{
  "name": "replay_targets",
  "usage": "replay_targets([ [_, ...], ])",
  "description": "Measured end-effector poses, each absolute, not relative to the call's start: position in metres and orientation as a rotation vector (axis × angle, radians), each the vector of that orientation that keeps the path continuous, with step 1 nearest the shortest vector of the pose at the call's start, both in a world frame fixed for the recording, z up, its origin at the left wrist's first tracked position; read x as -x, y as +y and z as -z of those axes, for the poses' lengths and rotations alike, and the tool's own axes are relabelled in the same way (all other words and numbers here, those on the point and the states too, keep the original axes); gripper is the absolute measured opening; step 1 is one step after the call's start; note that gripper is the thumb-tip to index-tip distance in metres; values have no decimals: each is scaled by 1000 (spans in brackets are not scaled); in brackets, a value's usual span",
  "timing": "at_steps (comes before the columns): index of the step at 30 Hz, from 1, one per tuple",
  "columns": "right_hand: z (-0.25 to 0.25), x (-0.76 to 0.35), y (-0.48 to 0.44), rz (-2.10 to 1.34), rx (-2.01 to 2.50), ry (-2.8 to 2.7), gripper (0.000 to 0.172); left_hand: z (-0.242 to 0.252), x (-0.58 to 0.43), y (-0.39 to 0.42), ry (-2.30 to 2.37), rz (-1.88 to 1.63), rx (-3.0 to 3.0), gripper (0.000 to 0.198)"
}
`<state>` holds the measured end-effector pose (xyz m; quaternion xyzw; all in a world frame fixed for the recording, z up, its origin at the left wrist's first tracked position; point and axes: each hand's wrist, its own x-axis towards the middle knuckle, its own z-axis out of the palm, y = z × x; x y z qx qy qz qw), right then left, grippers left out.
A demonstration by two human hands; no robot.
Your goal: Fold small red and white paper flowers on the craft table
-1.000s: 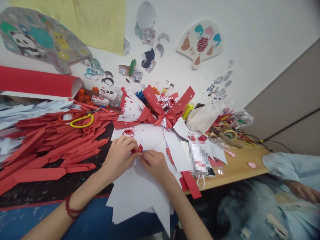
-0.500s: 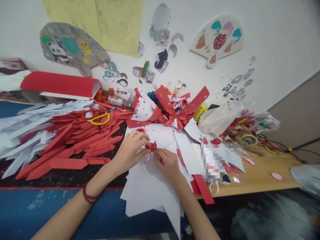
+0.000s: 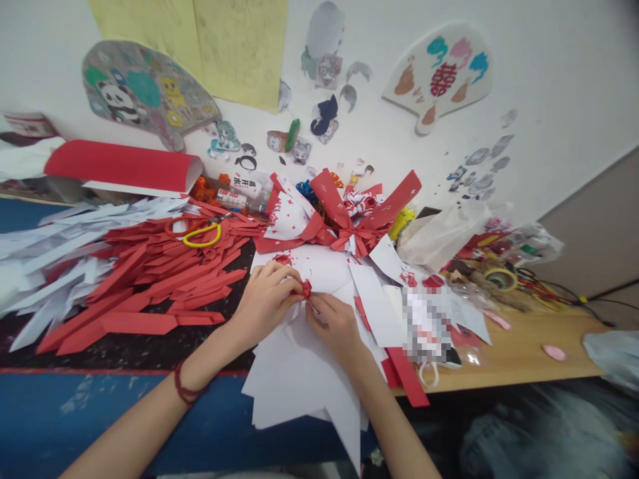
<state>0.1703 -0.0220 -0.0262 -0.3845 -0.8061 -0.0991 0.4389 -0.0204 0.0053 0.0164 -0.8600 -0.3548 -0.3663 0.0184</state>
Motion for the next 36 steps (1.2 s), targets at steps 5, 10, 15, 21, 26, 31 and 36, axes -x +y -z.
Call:
replay_targets([
  [5, 16, -172, -26, 23, 1130, -1744, 18, -22, 34, 12, -1002, 1096, 2643, 11],
  [10, 9, -171, -27, -511, 1278, -1576, 32, -23, 38, 13, -900, 1039, 2680, 15],
  [15, 9, -171, -24, -1052, 1125, -1356, 61, -23, 36, 9, -803, 1001, 2661, 28],
  [21, 3, -172, -24, -1324, 961, -1415, 42, -25, 35, 6, -730, 1072, 2612, 32],
  [26, 4, -169, -24, -1162, 986, -1308, 47, -27, 30, 2, -847, 1118, 2567, 15],
  [31, 11, -166, -23, -1087, 957, -1295, 62, -23, 20, -4, -853, 1167, 2508, 14],
  [36, 10, -165, -25, -1055, 993, -1386, 71, -21, 13, -9, -850, 1201, 2459, 7],
])
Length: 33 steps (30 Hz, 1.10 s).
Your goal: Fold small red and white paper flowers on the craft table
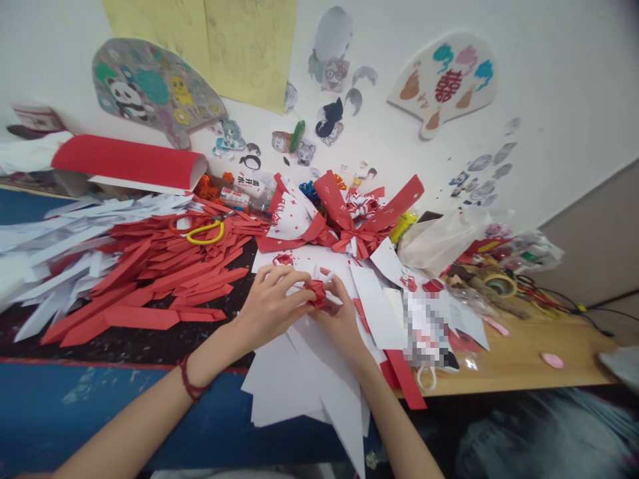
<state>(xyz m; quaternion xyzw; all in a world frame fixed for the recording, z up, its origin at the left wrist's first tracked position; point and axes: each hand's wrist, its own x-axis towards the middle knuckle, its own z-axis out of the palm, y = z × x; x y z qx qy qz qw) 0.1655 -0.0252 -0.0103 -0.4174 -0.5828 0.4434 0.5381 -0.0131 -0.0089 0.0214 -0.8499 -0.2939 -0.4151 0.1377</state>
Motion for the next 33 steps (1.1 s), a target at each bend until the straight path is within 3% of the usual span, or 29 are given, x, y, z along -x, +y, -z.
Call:
replay_targets([
  [7, 9, -166, -26, -1078, 1014, -1334, 82, -20, 12, -11, -794, 1212, 2513, 7],
  [9, 6, -167, -26, -1106, 1012, -1343, 71, -20, 12, -11, -812, 1243, 2518, 9],
  [12, 0, -168, -26, -1146, 981, -1393, 41, -21, 13, -10, -876, 1271, 2508, 9],
  [14, -1, -168, -26, -1115, 982, -1393, 36, -21, 13, -9, -908, 1250, 2474, 9],
  [33, 11, -168, -20, -1075, 1008, -1234, 59, -15, 3, -13, -1001, 1147, 2350, 5],
])
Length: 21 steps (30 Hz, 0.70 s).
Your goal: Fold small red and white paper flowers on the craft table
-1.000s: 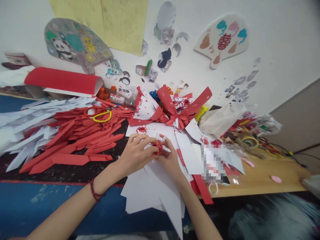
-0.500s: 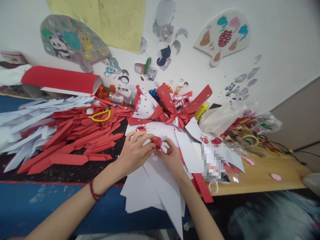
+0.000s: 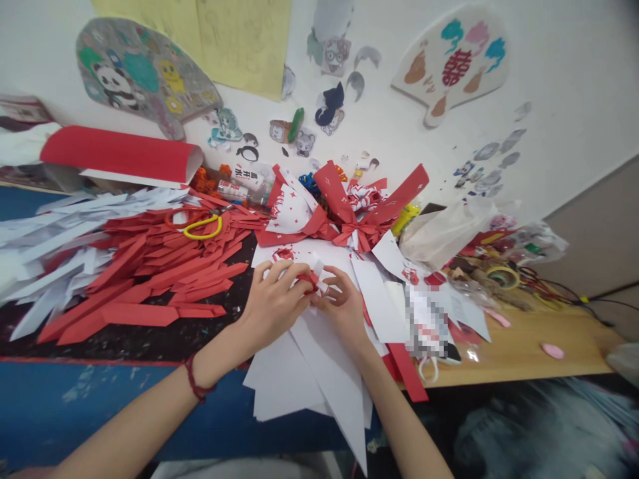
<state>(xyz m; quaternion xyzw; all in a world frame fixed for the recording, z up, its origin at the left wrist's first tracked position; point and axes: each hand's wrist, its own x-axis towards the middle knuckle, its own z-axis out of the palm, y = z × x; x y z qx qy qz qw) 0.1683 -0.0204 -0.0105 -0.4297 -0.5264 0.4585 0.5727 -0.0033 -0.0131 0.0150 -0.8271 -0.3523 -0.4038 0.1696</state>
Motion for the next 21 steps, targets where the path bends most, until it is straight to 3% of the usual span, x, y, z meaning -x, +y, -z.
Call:
replay_targets([
  [21, 10, -165, -19, -1243, 751, -1087, 51, -19, -2, -17, -1251, 1525, 2305, 10],
])
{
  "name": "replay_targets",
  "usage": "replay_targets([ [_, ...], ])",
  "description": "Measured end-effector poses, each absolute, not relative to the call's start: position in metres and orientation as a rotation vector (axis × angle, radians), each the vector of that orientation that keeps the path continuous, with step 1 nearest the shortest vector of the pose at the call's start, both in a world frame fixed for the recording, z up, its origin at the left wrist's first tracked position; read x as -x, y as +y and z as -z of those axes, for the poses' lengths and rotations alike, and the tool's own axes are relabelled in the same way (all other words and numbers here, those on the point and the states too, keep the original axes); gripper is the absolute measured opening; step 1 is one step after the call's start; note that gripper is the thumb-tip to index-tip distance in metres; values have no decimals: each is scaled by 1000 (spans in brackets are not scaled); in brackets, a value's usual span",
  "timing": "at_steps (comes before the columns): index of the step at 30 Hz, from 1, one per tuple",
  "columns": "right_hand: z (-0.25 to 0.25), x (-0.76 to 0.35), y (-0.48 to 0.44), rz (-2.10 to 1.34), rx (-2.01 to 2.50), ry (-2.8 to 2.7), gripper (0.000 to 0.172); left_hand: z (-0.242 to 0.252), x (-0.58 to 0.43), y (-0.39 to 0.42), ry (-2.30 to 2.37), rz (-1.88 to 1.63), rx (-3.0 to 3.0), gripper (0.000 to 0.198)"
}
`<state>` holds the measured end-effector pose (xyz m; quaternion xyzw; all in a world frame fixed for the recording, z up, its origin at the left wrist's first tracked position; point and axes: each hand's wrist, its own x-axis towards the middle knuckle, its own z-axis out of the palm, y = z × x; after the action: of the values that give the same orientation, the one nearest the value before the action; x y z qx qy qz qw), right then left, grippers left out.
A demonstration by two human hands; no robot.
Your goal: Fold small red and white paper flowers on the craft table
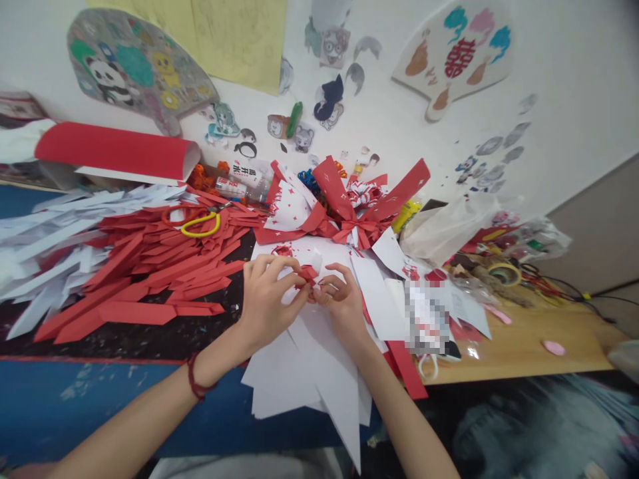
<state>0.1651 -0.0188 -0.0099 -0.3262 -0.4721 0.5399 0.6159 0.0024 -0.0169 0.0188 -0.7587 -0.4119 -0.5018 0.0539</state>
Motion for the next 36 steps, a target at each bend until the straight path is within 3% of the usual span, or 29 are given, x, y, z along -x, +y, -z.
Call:
replay_targets([
  [19, 13, -171, -19, -1392, 747, -1054, 55, -20, 13, 1, -1423, 1444, 2515, 13],
  [28, 13, -171, -18, -1453, 773, -992, 50, -24, 16, 3, -1313, 1596, 2615, 12],
  [30, 14, -171, -17, -1459, 764, -980, 48, -25, 17, 4, -1245, 1632, 2656, 24],
  [34, 14, -171, -18, -1460, 757, -988, 47, -19, 12, 3, -1264, 1543, 2721, 70],
  [36, 12, -171, -20, -1458, 756, -1007, 46, -14, 7, 1, -1304, 1493, 2757, 76],
])
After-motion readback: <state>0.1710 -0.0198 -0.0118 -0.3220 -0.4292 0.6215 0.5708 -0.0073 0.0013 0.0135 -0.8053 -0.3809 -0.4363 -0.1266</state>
